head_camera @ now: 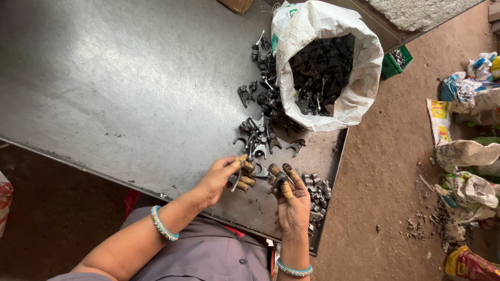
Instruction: The person sorts dark metal castings on a steel table, picking pieces one at a time, turning them over in their hands, and placing them into a white sack on the table. Near the end they pull over a green and white sack and open it on the table.
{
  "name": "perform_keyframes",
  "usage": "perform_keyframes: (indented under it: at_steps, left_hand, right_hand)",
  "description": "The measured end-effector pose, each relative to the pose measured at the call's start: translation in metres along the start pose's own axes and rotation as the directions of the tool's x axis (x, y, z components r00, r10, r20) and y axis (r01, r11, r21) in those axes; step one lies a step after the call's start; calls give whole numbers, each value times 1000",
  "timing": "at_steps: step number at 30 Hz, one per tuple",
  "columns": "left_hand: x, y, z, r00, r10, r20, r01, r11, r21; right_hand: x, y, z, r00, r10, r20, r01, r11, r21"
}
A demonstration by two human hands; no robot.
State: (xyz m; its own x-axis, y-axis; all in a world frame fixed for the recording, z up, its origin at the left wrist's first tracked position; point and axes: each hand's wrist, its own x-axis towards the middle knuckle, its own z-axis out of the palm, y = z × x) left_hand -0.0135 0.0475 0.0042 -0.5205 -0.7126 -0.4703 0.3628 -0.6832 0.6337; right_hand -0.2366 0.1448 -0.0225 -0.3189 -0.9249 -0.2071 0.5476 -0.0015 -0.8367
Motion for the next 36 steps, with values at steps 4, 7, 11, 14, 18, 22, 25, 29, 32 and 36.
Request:
perform_keyframes:
  at_steps: [4,7,11,14,18,22,25,29,32,36]
  left_hand:
    - [2,-14,7,992,7,127,4,997,-82]
    - [-1,-22,9,976,-107,191,136,980,-145]
    - [-3,-22,5,951,-242,194,274,949,-158]
    - [-1,-16,1,971,-190,147,213,963,-165]
    - [6,-6,-4,976,-146,159,183,951,-250]
    - [11,-1,-9,982,-155,111,177,956,-233]
    - [16,-1,-10,984,-141,108,160,968,-193]
    - [21,-5,-7,985,-136,104,153,972,-181]
    - [21,-9,-4,980,-155,124,177,966,-190]
    - [21,-12,1,958,-263,113,284,928,-241]
  right_hand:
    - [-9,6,8,999,-27,18,30,980,-198]
    - [-17,8,22,979,-140,145,191,879,-436]
    - [-5,-9,41,900,-400,176,349,416,-840]
    - [6,-15,50,924,-338,179,237,137,-962]
    - [18,1,43,936,-273,220,218,-36,-975]
    - [28,12,14,969,-215,119,237,693,-681]
    - [31,12,-3,990,107,-86,-114,990,-79]
    - [37,11,-10,947,253,-198,-242,967,77]
    - [38,14,-14,956,256,-145,-255,966,25]
    - [41,15,-4,988,155,-20,-149,901,-407]
